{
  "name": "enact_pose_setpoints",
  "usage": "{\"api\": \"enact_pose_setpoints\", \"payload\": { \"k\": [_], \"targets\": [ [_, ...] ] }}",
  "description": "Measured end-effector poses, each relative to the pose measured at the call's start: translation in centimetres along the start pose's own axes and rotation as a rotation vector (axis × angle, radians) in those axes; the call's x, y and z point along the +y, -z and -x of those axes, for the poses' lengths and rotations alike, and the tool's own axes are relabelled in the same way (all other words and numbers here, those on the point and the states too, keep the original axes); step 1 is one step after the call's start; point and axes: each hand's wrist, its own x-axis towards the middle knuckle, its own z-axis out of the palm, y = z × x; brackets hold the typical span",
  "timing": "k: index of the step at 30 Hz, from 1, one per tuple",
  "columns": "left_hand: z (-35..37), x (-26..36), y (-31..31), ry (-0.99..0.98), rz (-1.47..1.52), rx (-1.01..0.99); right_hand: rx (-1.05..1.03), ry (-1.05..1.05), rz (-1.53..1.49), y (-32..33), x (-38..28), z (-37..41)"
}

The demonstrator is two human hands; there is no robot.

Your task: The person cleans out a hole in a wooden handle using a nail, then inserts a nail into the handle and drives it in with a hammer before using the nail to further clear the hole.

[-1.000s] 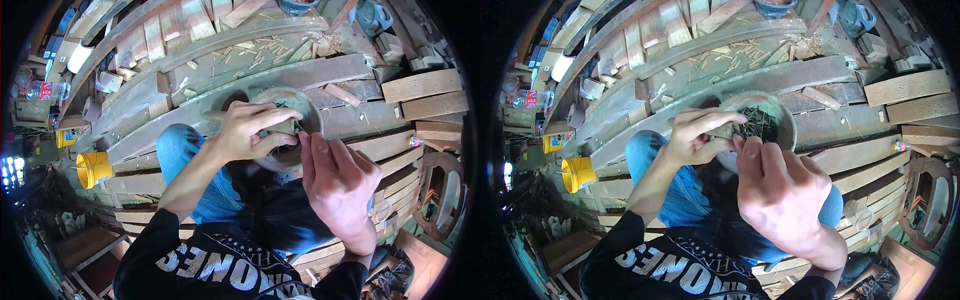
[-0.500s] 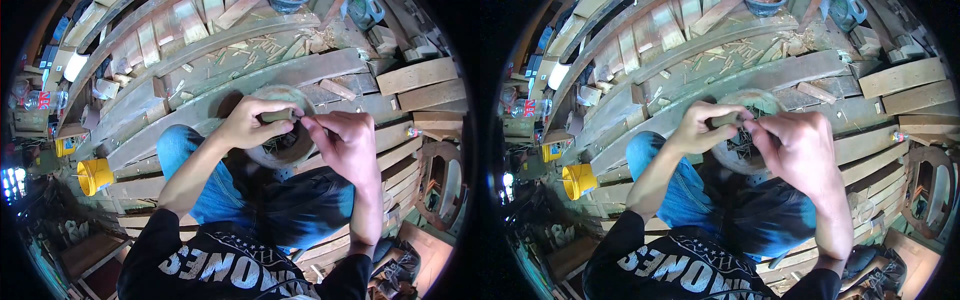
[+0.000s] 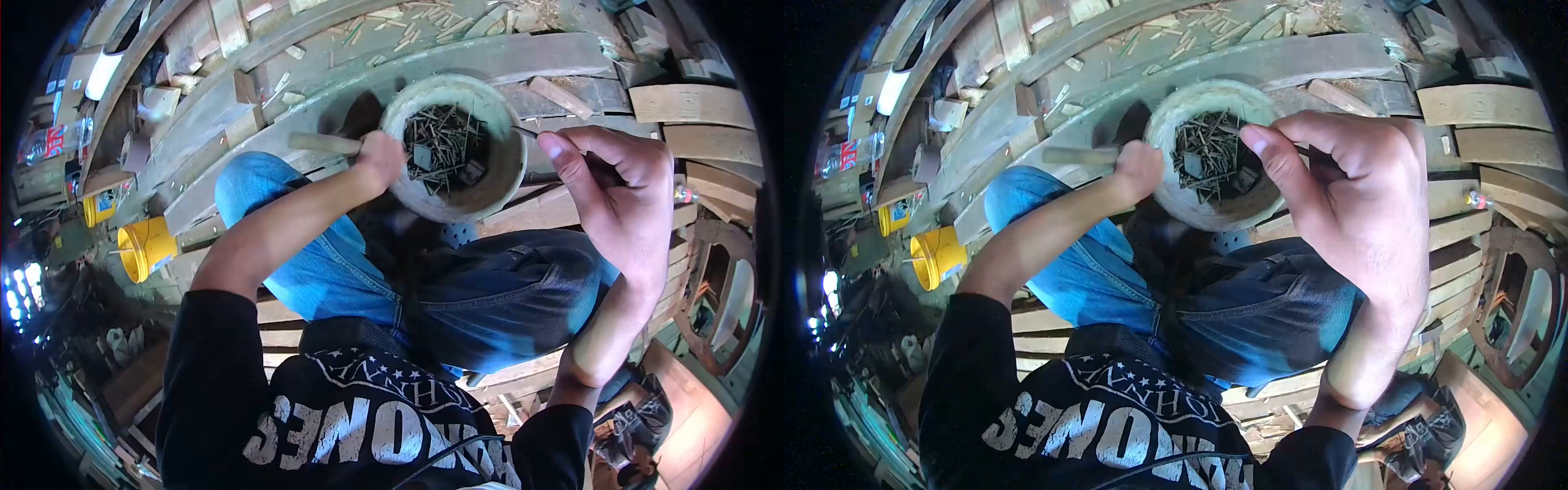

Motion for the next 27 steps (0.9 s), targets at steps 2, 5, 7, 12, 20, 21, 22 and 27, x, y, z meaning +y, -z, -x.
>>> {"api": "enact_pose_setpoints", "payload": {
  "k": [2, 5, 7, 12, 20, 21, 22, 27],
  "targets": [
    [0.5, 1.2, 0.2, 0.118, -0.032, 0.060, -0.016, 0.049, -0.016, -0.1, 0.1, -0.5],
    [1.5, 0.7, 4.0, 0.106, 0.120, 0.029, -0.158, 0.115, -0.001, 0.4, 0.0, -0.4],
    [1.6, 0.6, 2.9, 0.138, 0.225, -0.006, -0.180, 0.121, -0.015, 0.2, 0.4, -0.1],
    [3.8, -1.2, 6.0, 0.109, 0.071, -0.100, -0.167, 0.059, -0.029, 0.8, 0.9, 0.1],
    [3.0, -0.5, 4.0, 0.095, 0.200, -0.060, -0.126, 0.186, -0.095, 0.3, 1.2, 0.1],
    [3.4, -0.5, 4.6, 0.166, 0.313, 0.048, -0.146, 0.207, -0.085, 0.3, 1.1, 0.2],
    [2.8, -0.9, 2.4, 0.102, 0.069, -0.158, -0.198, 0.145, -0.020, 0.9, 0.6, 0.3],
    [4.5, -1.3, 3.6, 0.176, 0.243, -0.001, -0.037, 0.196, -0.060, 0.1, 1.2, 0.7]
  ]
}}
